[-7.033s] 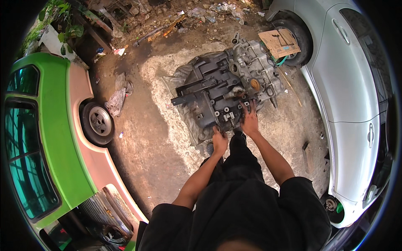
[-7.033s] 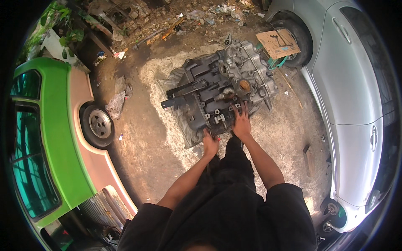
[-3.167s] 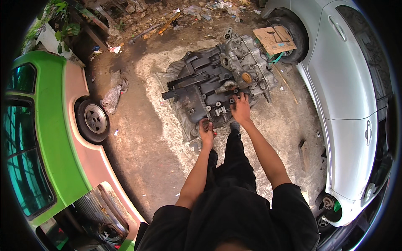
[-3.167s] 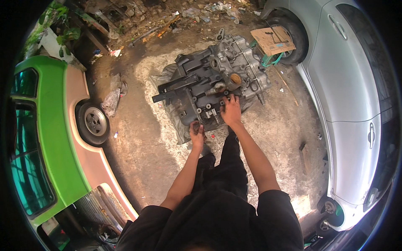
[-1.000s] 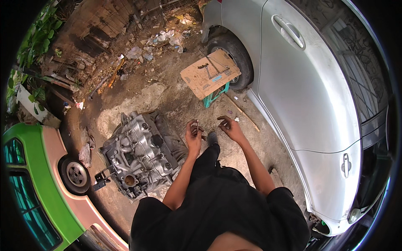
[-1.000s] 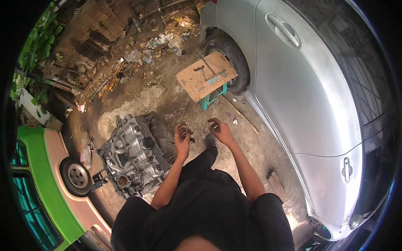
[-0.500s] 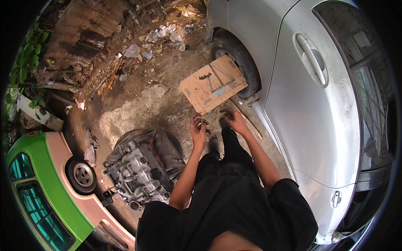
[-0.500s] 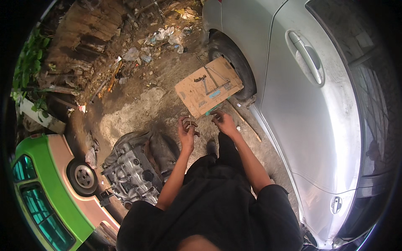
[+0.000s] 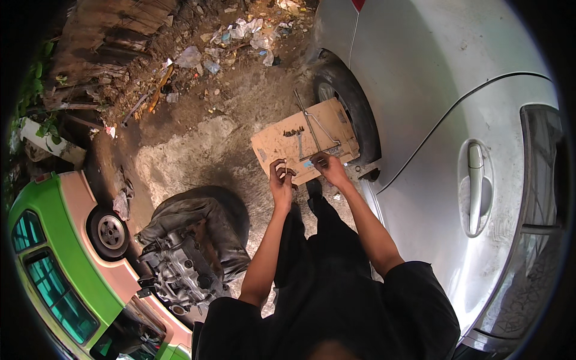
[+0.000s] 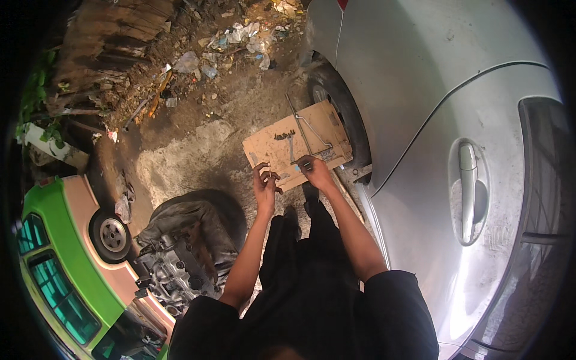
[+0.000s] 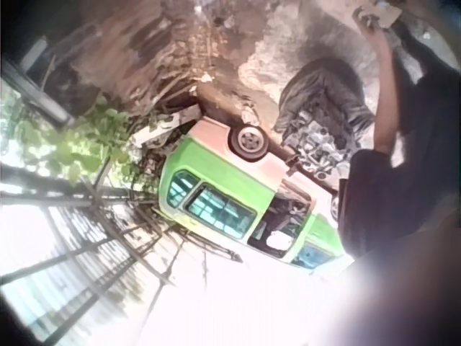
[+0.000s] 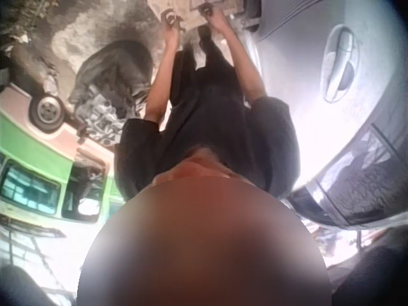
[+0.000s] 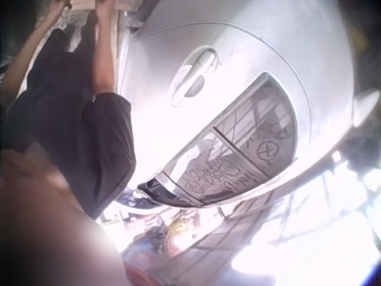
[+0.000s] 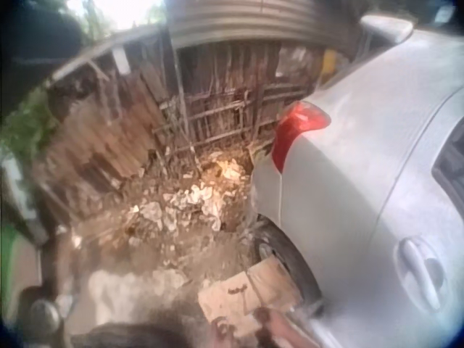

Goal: The person works on a car engine block placed on the ground between two vehicles. They repeatedly insert and remove small metal components from the engine using both hands, occasionally pausing to adjust their grip or reposition the parts.

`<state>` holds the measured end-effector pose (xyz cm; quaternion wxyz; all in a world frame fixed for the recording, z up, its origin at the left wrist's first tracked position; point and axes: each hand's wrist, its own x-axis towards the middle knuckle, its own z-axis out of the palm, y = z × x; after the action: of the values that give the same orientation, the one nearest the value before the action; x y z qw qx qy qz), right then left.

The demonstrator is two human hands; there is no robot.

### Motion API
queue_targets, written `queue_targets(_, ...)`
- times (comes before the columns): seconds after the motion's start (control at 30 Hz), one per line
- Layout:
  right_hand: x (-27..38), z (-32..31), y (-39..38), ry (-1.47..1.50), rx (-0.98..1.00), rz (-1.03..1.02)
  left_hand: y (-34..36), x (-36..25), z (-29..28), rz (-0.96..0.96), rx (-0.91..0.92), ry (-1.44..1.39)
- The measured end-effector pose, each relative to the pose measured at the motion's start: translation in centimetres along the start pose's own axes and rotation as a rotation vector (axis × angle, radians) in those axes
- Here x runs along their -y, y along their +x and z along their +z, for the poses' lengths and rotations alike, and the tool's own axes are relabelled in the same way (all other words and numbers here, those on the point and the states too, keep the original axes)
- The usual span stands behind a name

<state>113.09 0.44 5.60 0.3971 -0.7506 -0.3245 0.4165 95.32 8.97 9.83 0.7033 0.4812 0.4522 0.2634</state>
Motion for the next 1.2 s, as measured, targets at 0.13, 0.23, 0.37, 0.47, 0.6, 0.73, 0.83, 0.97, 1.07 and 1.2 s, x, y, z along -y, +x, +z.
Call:
queue_targets(0.13,-2.8,0.6,5.2,-0.128,0.052,-0.012,3.4,1.0,1.6,-0.128,-0.102,-0.045)
queue_targets(0.23,-5.1,1.5,8.9,-0.157,-0.007,-0.038,5.5,2.4,2.1,-0.179,-0.104,-0.032)
queue_targets(0.37,-8.0,2.5,12.8,-0.283,0.022,-0.060,7.9,5.0,2.3,-0.190,-0.107,-0.054)
queue_targets(0.47,-9.8,3.7,15.1,-0.380,0.008,-0.058,9.3,6.9,2.1,-0.205,-0.131,-0.080)
queue_targets(0.6,-10.8,4.4,16.9,-0.473,-0.009,-0.070,10.3,8.9,2.4,-0.226,-0.175,-0.097)
queue_targets(0.73,-10.5,4.6,17.7,-0.536,0.017,-0.031,10.5,9.8,3.2,-0.247,-0.208,-0.131)
queue_targets(0.83,-10.5,4.6,18.0,-0.520,-0.010,-0.043,10.3,10.1,3.7,-0.249,-0.203,-0.141)
queue_targets(0.97,-10.9,4.2,17.5,-0.409,-0.078,-0.123,9.9,9.9,3.8,-0.202,-0.212,-0.139)
queue_targets(1.07,-9.6,3.5,15.8,-0.257,-0.125,-0.217,9.2,8.3,3.4,-0.184,-0.204,-0.134)
queue_targets(1.2,-3.5,2.3,10.6,-0.100,-0.111,-0.283,6.9,4.0,3.0,-0.162,-0.238,-0.177)
